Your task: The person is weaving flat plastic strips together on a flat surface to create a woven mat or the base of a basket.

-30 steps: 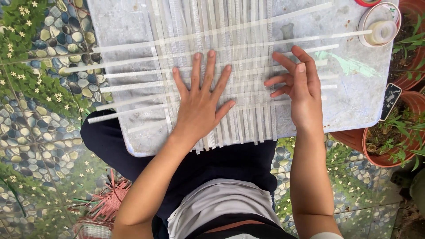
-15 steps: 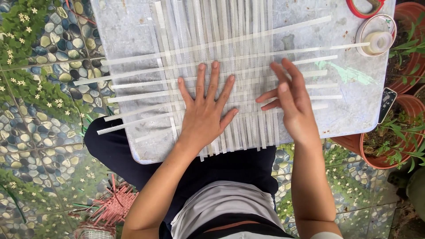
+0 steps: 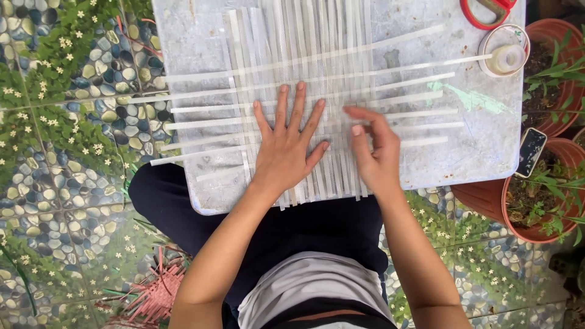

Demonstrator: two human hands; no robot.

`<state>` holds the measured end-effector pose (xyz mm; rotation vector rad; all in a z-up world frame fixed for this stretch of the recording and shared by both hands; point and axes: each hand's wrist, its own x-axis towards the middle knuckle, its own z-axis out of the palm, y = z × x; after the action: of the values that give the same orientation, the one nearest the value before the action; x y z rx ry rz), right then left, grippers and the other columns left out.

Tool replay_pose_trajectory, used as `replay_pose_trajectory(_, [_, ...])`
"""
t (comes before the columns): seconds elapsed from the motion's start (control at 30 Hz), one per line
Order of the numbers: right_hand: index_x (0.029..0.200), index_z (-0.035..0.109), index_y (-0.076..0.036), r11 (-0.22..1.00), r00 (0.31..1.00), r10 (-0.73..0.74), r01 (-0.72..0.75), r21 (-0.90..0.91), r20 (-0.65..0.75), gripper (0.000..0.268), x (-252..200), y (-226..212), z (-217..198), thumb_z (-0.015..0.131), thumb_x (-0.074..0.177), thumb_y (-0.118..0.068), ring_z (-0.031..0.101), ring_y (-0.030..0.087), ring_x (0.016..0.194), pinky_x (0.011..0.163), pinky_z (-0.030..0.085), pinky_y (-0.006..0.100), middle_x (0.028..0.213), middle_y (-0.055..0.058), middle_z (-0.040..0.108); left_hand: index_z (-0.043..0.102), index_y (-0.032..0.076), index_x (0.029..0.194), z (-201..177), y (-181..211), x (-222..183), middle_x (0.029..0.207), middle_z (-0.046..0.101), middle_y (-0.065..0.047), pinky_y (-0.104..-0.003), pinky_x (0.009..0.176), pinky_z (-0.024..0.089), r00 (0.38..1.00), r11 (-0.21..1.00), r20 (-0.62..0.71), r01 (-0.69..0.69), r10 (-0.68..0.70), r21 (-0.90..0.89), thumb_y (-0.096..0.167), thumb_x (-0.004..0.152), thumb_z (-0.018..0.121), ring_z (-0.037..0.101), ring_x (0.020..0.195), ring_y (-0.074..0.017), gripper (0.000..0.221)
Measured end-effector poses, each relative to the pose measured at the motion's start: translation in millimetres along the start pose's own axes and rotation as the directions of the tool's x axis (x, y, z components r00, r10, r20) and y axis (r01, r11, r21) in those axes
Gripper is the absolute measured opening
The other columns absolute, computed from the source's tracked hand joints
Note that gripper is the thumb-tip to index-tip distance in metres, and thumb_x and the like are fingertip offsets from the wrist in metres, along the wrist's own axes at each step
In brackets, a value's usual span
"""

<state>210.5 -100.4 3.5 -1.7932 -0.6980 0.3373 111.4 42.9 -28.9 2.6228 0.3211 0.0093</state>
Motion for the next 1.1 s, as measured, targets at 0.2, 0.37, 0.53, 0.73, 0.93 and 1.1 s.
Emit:
replay_pose_trajectory(0.2, [0.129,0.046,0.002,0.849,0.939,-0.342,0.329,-0.414,0.044,0.031,52,-4,-10,0.054,0.102,-0.011,0.044,0.033,0.122,0.099,0.043,0.045,0.131,0.017,0.052,0.028,0.013,0.157,9,-4,-1,0.161,0.007,-0.02,-0.077,0.108,-0.003,0.994,0.986,-0.09,-0.05,0.065,0.162,0.052,0.1,0.055,-0.001,0.147,-0.0439,0.074])
replay_pose_trajectory(0.37, [0.143,0.03,0.003,0.792,0.941,-0.324,0.326,-0.516,0.096,0.064,65,36,-1,0.069,0.094,-0.01,0.033,0.041,0.139,0.117,0.031,0.053,0.146,0.024,0.039,0.043,0.007,0.142,-11,-10,15,0.149,0.032,-0.018,-0.07,0.108,0.017,0.984,0.994,-0.173,-0.027,0.046,0.108,0.042,0.095,0.056,0.026,0.137,-0.0398,0.06])
replay_pose_trajectory(0.53, [0.147,0.024,0.003,0.768,0.961,-0.272,0.253,-0.588,0.058,0.074,66,46,2,0.071,0.093,-0.015,0.032,0.041,0.141,0.117,0.032,0.051,0.148,0.026,0.038,0.039,-0.004,0.142,-10,-21,23,0.147,0.037,-0.022,-0.061,0.116,0.009,0.938,0.996,-0.342,0.078,-0.058,0.042,0.046,0.098,0.049,0.028,0.139,-0.0386,0.067])
replay_pose_trajectory(0.73, [0.148,0.02,0.007,0.698,0.969,-0.236,0.222,-0.68,0.073,0.077,66,51,3,0.069,0.097,-0.025,0.037,0.039,0.139,0.116,0.025,0.05,0.149,0.027,0.042,0.031,-0.002,0.15,-7,-22,23,0.158,0.026,-0.021,-0.06,0.119,0.009,0.95,0.986,-0.295,0.137,-0.103,0.094,0.046,0.098,0.051,0.021,0.148,-0.0352,0.073])
replay_pose_trajectory(0.93, [0.15,0.012,0.008,0.581,0.948,-0.316,0.227,-0.781,0.04,0.084,62,63,2,0.067,0.103,-0.036,0.045,0.031,0.138,0.113,-0.003,0.06,0.143,0.024,0.065,0.026,-0.006,0.149,-4,-23,25,0.157,0.024,-0.024,-0.06,0.12,0.011,0.946,0.984,-0.298,0.159,-0.13,0.076,0.049,0.098,0.052,0.019,0.146,-0.0421,0.079])
replay_pose_trajectory(1.1, [0.15,0.004,0.012,0.564,0.938,-0.347,0.208,-0.799,-0.001,0.093,60,61,2,0.072,0.103,-0.03,0.052,0.026,0.125,0.117,0.002,0.057,0.132,0.02,0.073,0.029,-0.007,0.149,-4,-24,26,0.157,0.023,-0.024,-0.061,0.119,0.013,0.948,0.983,-0.295,0.153,-0.118,0.098,0.049,0.098,0.051,0.02,0.146,-0.0417,0.079])
